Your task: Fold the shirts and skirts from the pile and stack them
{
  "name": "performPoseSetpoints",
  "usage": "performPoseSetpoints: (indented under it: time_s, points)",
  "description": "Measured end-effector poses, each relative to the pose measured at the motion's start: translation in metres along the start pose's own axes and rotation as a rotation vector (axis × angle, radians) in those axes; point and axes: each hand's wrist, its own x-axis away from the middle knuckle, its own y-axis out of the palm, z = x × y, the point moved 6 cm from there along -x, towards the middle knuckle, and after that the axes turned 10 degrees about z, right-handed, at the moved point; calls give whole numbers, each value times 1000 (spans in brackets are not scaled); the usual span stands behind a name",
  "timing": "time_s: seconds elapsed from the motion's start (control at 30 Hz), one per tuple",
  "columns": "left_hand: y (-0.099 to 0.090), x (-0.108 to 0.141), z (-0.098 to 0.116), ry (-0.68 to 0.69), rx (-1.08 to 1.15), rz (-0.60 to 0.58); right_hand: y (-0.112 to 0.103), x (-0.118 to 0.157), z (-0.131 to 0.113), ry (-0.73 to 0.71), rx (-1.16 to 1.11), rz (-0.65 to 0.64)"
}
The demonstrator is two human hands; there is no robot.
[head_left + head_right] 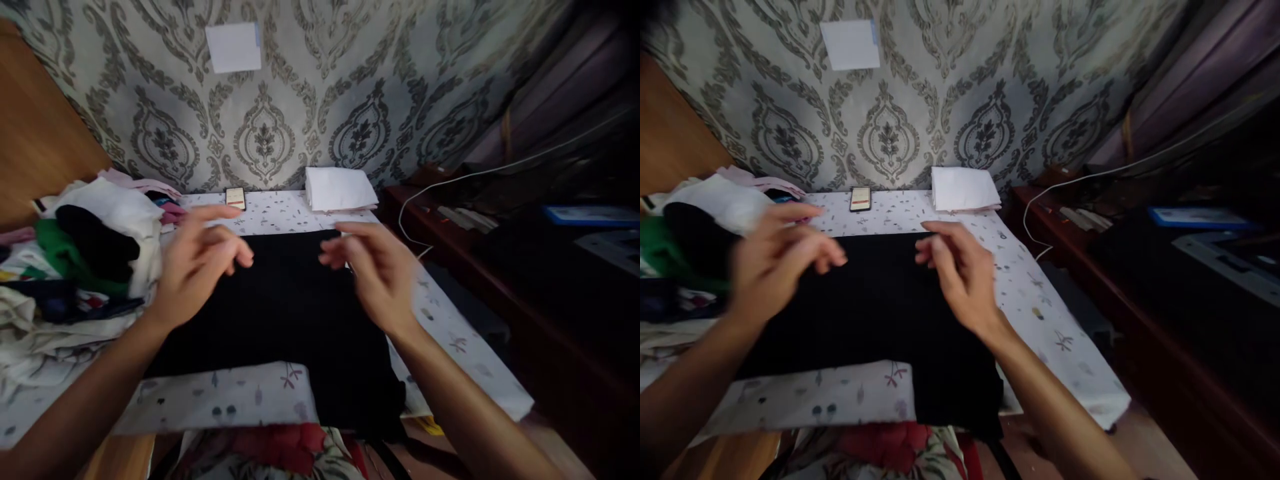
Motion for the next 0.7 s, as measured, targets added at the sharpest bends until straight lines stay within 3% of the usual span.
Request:
performPoseSetpoints:
  time_s: [0.07,0.17,0.27,0.37,0.47,0.53,0.63,0.7]
  points:
    - [27,-15,-38,-25,-216,-97,35,-20,50,-21,228,-185]
    - [49,-30,-115,-105,-619,-240,69,-35,135,134,669,-365]
    - [33,-30,-181,-261,-868,-323,79,-30,183,160,931,-467]
    - [-11,-22,-219,-374,-1023,-311,76,-22,193,79,1001,-490]
    - [-55,-16,-240,-438,-1134,-253,72,-20,191,51,1003,-488]
    - [-71,-14,-243,-420,-1163,-192,67,-20,188,41,1008,-482]
    - [-72,-6,-228,-269,-1161,-135,48,-13,181,18,1028,-466]
    - [-63,8,-207,-141,-1113,-184,25,0,173,-13,1029,-438]
